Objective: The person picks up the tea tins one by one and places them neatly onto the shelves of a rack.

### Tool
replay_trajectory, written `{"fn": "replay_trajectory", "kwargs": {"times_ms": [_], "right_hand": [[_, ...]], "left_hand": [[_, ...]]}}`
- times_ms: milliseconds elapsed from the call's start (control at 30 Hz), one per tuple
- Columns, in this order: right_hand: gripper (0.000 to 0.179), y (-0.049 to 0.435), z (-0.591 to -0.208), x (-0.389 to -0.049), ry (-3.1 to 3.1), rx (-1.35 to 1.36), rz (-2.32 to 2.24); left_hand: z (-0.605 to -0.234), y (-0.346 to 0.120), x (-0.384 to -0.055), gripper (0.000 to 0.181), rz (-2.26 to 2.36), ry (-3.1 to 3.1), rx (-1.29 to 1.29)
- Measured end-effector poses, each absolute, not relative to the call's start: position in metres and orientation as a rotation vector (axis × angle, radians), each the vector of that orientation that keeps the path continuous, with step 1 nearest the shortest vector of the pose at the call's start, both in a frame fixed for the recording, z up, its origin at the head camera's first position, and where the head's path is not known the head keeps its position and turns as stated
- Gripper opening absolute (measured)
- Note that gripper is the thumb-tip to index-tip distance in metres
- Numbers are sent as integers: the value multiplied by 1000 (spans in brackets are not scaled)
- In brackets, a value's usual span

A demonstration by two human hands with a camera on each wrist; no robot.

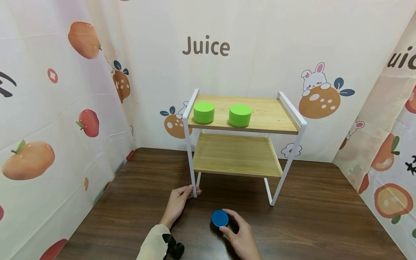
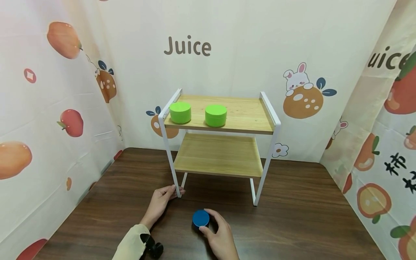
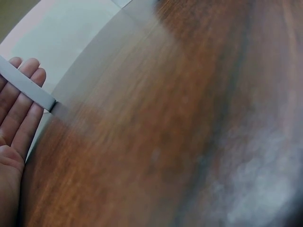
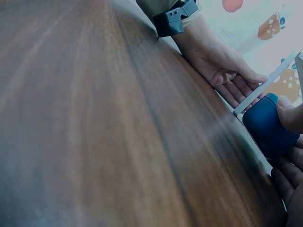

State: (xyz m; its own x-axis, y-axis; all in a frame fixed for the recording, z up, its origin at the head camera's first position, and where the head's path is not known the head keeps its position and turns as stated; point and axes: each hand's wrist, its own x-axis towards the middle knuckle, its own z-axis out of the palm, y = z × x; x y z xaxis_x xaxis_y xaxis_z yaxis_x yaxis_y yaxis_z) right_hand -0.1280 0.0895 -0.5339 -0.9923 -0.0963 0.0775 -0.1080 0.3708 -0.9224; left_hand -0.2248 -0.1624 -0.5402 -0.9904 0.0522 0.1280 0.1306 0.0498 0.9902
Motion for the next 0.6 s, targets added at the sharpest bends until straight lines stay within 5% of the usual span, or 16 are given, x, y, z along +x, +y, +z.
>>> {"fn": "replay_trajectory", "kwargs": {"times_ms": [600], "right_hand": [[49,87,-534,-128,-2578,183,1718]], "left_hand": [[-537,-162,-223,38,-2099,-2233,-210]]}}
